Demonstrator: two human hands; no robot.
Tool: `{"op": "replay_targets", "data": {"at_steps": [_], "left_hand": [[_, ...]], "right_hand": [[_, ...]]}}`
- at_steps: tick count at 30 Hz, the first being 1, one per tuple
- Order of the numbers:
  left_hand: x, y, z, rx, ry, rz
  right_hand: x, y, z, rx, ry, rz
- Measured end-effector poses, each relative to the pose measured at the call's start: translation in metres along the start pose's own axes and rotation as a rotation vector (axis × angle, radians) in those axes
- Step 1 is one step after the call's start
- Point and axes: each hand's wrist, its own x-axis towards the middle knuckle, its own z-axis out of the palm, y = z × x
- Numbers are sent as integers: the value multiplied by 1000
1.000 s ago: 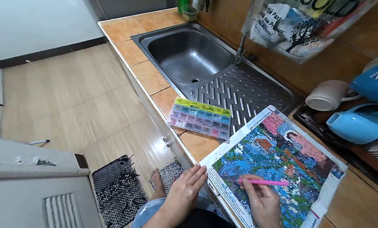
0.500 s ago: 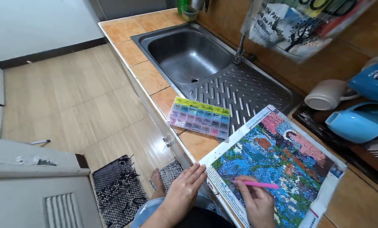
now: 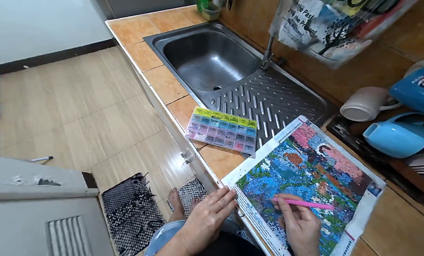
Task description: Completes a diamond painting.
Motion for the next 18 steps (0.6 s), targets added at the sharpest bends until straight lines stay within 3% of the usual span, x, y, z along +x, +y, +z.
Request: {"op": "replay_targets", "data": {"at_steps": [5,18], "left_hand": [[-1,-1,-1,-83,-80,97],[-1,0,-2,-85,-136,55]], "right_hand": [[-2,0,1,-6,0,28],[-3,4,8,-11,-19,-3]]}}
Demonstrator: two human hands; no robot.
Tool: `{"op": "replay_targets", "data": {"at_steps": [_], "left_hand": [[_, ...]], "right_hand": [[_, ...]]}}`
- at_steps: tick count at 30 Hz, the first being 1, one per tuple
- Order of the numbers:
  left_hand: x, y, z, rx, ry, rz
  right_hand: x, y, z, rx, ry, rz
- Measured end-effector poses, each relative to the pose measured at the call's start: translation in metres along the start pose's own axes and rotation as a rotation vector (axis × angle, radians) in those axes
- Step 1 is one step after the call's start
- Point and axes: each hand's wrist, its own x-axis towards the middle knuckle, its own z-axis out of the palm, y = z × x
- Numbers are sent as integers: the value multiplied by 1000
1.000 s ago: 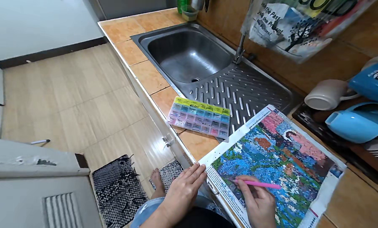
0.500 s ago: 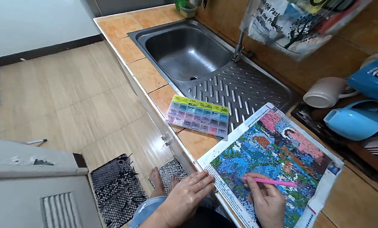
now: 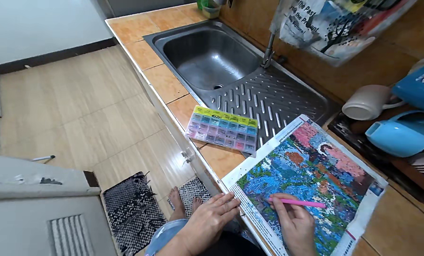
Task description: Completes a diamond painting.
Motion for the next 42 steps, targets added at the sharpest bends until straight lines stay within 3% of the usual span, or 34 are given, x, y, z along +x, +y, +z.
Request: {"op": "replay_targets", "data": {"at_steps": [42], "left_hand": [[0,1,0,-29,-2,-13]], "right_hand": [[-5,7,10,-20,-46,-82]]}}
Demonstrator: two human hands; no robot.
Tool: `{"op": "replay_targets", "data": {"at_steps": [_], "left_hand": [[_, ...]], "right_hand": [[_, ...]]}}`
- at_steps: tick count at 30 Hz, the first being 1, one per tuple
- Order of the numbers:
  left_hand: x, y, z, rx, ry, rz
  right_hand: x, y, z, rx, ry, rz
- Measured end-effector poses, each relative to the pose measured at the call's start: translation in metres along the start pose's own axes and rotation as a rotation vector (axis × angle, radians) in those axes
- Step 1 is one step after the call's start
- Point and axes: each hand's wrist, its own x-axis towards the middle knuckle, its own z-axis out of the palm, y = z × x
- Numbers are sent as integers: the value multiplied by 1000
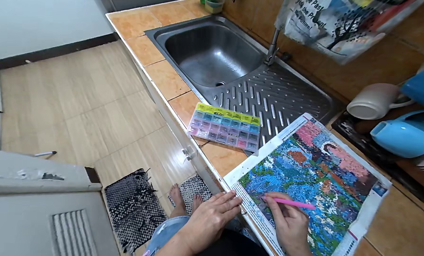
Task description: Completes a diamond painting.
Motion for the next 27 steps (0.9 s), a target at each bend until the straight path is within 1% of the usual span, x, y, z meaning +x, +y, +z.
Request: {"op": "replay_targets", "data": {"at_steps": [6,27], "left_hand": [[0,0,0,1,-6,-2],[2,-2,0,-9,-13,2]], "right_hand": [[1,-2,-1,19,26,-26],[3,-3,-3,-23,4,-14]]}}
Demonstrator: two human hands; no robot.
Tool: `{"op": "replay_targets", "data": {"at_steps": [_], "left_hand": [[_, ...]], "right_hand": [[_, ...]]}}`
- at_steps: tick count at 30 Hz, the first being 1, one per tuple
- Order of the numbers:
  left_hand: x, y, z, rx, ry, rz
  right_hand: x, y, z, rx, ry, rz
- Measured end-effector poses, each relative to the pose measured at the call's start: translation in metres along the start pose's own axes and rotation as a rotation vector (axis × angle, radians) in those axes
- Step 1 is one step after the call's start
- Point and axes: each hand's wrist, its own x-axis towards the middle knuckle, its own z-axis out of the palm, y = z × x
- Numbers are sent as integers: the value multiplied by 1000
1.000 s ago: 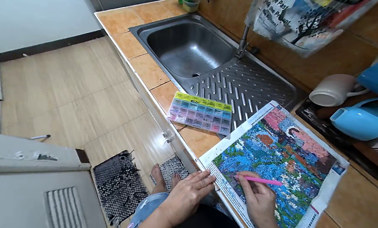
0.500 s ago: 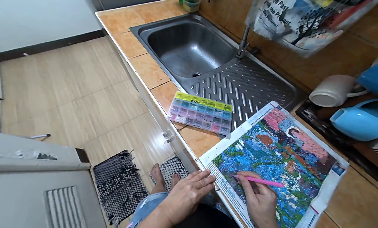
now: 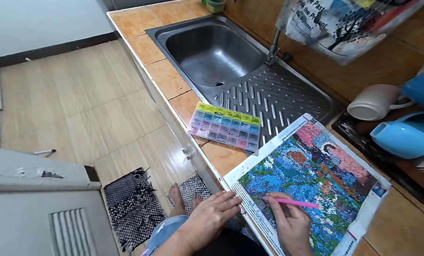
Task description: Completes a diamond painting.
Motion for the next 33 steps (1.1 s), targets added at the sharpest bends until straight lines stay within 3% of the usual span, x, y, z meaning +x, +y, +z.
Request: {"op": "replay_targets", "data": {"at_steps": [33], "left_hand": [[-1,1,0,-16,4,-9]], "right_hand": [[-3,1,2,11,-1,1]]}}
